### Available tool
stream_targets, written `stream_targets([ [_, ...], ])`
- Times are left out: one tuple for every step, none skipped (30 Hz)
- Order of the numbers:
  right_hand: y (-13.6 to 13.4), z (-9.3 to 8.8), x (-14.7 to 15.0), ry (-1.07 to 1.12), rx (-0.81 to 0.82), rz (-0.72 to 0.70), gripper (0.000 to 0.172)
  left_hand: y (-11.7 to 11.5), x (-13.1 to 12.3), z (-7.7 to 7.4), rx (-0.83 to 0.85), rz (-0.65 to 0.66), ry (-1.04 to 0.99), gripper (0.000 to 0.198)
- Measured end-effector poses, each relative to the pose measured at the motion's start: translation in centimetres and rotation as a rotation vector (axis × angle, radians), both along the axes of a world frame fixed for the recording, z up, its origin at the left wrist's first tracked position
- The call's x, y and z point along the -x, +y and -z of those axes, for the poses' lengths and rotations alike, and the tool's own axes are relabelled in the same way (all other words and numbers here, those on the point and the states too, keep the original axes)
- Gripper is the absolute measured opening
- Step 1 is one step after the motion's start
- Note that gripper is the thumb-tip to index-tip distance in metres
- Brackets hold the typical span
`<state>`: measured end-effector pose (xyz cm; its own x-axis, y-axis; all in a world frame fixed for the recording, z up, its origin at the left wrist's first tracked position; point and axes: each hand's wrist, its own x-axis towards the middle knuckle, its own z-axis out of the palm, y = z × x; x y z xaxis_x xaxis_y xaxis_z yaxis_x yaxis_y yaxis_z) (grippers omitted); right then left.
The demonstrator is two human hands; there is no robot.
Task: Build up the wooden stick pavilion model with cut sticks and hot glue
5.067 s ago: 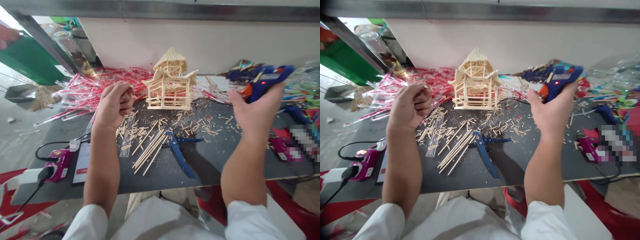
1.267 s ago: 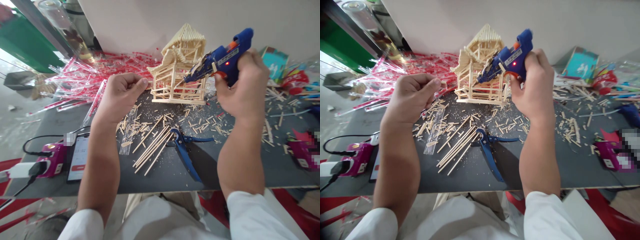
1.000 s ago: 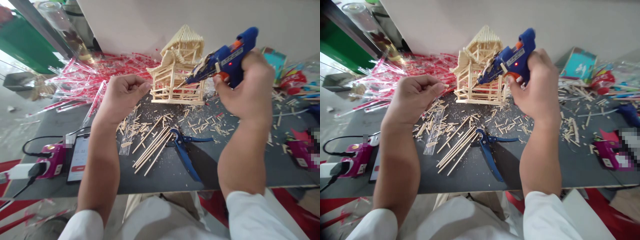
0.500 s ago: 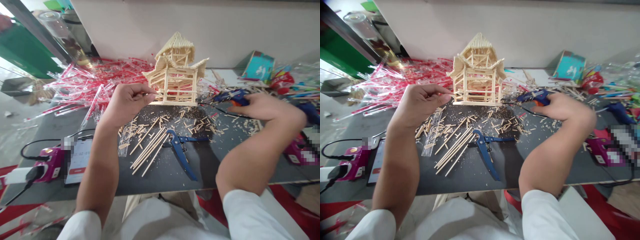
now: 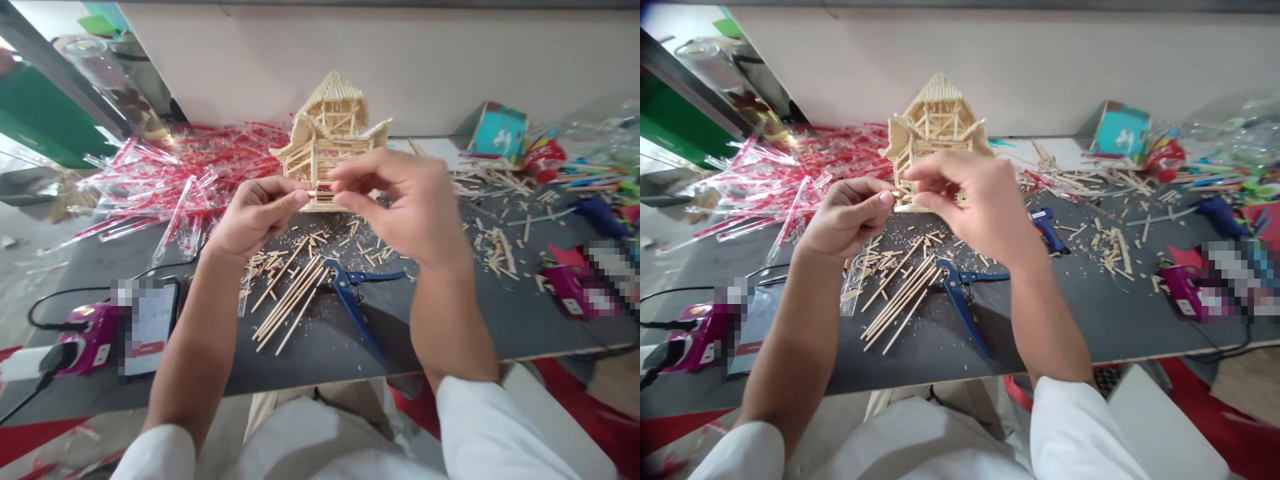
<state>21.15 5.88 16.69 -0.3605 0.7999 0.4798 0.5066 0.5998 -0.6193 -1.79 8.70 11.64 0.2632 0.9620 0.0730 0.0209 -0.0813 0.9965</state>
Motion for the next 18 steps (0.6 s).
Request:
stream_targets([
  [0.2, 0.4, 1.0, -0.013, 0.007, -0.019, 0.017, 0.1, 0.0, 0.1, 0.02, 0.013, -0.01, 0.029],
  [0.5, 0.9, 1.7, -0.032, 0.014, -0.021, 0.016, 0.1, 0.0, 0.1, 0.034, 0.03, -0.018, 0.03],
  [0.8, 1.3, 2.2, -0.051, 0.02, -0.014, 0.016, 0.1, 0.0, 0.1, 0.042, 0.044, -0.024, 0.031],
  [1.0, 1.6, 2.5, -0.065, 0.025, 0.001, 0.017, 0.1, 0.0, 0.1, 0.045, 0.054, -0.029, 0.032],
  [1.2, 1.9, 2.5, -0.075, 0.032, 0.018, 0.018, 0.1, -0.1, 0.1, 0.041, 0.057, -0.027, 0.033],
  [1.3, 2.0, 2.5, -0.074, 0.036, 0.032, 0.019, 0.0, -0.2, 0.0, 0.03, 0.052, -0.014, 0.034],
  [1.3, 2.1, 2.4, -0.055, 0.034, 0.042, 0.019, 0.0, -0.3, 0.0, 0.011, 0.037, 0.011, 0.034],
  [1.4, 2.2, 2.1, -0.025, 0.028, 0.054, 0.02, 0.0, -0.5, 0.0, -0.013, 0.014, 0.052, 0.034],
  [1.4, 2.1, 1.9, 0.007, 0.023, 0.071, 0.021, 0.0, -0.7, 0.0, -0.045, -0.021, 0.107, 0.032],
  [1.4, 2.1, 1.6, 0.033, 0.023, 0.096, 0.023, 0.0, -0.9, 0.1, -0.083, -0.068, 0.172, 0.03],
  [1.4, 1.9, 1.3, 0.046, 0.028, 0.126, 0.025, 0.1, -1.1, 0.2, -0.121, -0.122, 0.244, 0.028],
  [1.4, 1.8, 1.0, 0.043, 0.039, 0.159, 0.028, 0.1, -1.3, 0.4, -0.154, -0.18, 0.318, 0.027],
  [1.4, 1.6, 0.7, 0.027, 0.049, 0.19, 0.031, 0.2, -1.5, 0.5, -0.181, -0.232, 0.387, 0.027],
  [1.3, 1.4, 0.5, 0.006, 0.053, 0.213, 0.032, 0.3, -1.6, 0.7, -0.199, -0.276, 0.446, 0.027],
  [1.3, 1.1, 0.2, -0.013, 0.047, 0.227, 0.032, 0.4, -1.7, 0.9, -0.208, -0.306, 0.492, 0.028],
  [1.4, 1.0, 0.0, -0.033, 0.035, 0.238, 0.031, 0.5, -1.7, 1.0, -0.209, -0.325, 0.525, 0.029],
  [1.4, 0.8, -0.2, -0.056, 0.019, 0.246, 0.029, 0.5, -1.7, 1.1, -0.204, -0.334, 0.544, 0.029],
  [1.4, 0.8, -0.3, -0.082, 0.006, 0.25, 0.028, 0.5, -1.7, 1.1, -0.193, -0.332, 0.553, 0.029],
])
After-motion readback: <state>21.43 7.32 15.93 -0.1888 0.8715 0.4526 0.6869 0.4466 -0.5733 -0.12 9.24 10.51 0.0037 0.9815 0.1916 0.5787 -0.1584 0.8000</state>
